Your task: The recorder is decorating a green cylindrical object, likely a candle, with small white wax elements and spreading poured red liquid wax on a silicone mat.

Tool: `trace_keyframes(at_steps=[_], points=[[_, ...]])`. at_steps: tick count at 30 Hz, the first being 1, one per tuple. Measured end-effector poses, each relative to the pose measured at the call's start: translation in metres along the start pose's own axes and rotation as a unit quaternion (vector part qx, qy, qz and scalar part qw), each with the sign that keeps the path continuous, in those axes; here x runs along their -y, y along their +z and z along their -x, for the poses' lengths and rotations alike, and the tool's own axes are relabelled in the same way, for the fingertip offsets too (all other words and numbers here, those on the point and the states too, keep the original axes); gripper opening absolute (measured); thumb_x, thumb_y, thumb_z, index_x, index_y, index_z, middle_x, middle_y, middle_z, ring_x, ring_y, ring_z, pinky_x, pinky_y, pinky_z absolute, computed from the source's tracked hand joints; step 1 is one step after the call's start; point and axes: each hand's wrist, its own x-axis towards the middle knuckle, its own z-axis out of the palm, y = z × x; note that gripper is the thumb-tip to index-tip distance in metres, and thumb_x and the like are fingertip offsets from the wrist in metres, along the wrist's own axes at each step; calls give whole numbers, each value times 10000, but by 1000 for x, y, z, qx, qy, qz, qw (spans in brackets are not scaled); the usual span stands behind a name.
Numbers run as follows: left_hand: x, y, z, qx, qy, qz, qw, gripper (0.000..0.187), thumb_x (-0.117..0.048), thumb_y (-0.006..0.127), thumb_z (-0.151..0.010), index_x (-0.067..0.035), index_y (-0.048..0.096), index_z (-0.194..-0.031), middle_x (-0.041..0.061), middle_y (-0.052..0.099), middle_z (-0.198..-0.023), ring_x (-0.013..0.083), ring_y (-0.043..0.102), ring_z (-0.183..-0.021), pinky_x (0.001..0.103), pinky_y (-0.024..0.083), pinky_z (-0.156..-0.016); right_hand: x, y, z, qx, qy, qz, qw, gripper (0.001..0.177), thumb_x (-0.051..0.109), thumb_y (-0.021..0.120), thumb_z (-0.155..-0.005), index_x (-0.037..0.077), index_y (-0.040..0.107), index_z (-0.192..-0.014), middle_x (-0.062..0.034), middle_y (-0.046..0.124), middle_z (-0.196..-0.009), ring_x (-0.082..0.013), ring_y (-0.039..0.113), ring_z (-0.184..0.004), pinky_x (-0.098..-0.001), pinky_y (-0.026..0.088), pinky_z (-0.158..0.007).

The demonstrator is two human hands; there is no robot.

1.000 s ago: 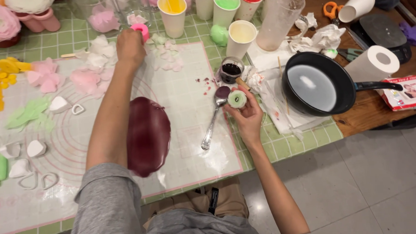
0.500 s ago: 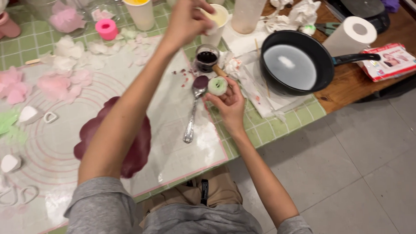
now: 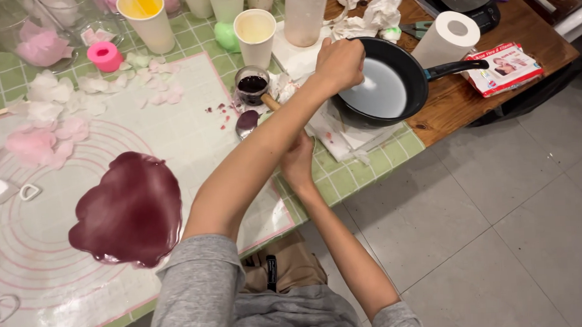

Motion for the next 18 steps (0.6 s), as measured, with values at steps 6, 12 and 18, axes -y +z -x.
trace_keyframes(at_steps=[6,12,18], points=[[10,35,-5,-64,2,-65,996,67,-61,741,-657,-98,744,-712,165,716,-743,312,685,-793,414,408,-880,21,-2,1,10,-76,129,989,149,52,722,-890,-47,647,-971,-58,726,-863,-119,670,-845,-318,566,-757],[6,36,1,-52,12,-91,994,81,-42,751,-630,-102,739,-683,135,716,-726,292,673,-855,410,402,-909,61,8,0,47,-49,76,995,117,71,679,-937,-29,701,-994,-53,775,-916,-123,733,-874,-308,589,-791],[8,36,1,-30,33,-110,993,124,-23,762,-582,-93,714,-673,131,707,-729,291,668,-843,404,407,-918,42,2,0,34,-69,115,990,100,41,700,-911,-36,667,-964,-48,750,-882,-117,700,-853,-305,574,-765]])
